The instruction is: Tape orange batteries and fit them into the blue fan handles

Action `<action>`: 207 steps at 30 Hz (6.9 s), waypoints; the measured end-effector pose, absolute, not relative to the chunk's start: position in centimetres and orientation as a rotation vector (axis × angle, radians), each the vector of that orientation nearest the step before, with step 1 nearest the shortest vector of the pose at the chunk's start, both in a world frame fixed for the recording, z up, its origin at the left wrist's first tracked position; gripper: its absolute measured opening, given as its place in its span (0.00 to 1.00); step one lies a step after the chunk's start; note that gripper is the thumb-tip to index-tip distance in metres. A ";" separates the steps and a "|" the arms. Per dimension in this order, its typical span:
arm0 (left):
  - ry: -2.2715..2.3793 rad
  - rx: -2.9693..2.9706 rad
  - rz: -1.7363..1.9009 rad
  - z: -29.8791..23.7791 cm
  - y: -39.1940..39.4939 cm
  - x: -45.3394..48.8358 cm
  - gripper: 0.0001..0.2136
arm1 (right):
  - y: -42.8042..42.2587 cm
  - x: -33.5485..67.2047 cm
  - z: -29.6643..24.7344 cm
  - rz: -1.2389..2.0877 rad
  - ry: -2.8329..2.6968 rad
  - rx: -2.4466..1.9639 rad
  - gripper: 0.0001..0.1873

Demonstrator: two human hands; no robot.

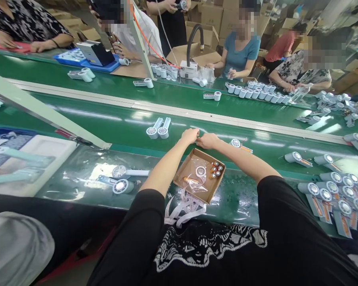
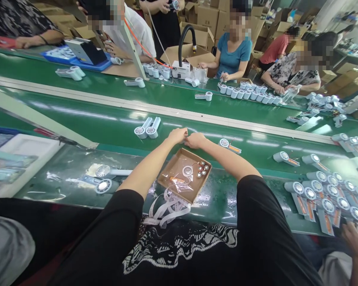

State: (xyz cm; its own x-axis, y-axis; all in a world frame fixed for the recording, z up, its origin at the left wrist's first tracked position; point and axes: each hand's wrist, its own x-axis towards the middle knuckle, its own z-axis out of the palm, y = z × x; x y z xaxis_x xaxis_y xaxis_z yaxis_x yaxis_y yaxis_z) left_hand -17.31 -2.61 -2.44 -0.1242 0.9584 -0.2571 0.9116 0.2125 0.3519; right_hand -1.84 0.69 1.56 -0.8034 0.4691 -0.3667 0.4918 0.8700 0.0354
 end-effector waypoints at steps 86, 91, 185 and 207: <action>1.837 2.203 1.470 -1.2 -35.3 -12.6 0.05 | -16.6 12.2 7.3 -0.570 2.569 0.838 0.15; 1.721 2.338 1.296 -0.7 -34.7 -11.4 0.07 | -19.0 5.6 3.2 -0.077 2.532 0.940 0.16; 1.422 2.139 0.014 -3.7 -1.2 -12.0 0.06 | -0.3 13.4 -3.6 -1.159 3.042 1.687 0.17; 1.686 1.930 0.363 -0.4 -2.0 -7.7 0.12 | -1.0 11.0 0.4 -0.128 2.656 0.892 0.21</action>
State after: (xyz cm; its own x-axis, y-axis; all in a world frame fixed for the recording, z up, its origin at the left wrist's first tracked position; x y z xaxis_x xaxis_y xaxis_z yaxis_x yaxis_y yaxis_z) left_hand -7.73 -2.00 -0.38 0.1786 0.9726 -0.1492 0.8252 -0.0654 0.5610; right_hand 10.96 -1.04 0.38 -0.7472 0.5701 -0.3415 0.6003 0.7995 0.0212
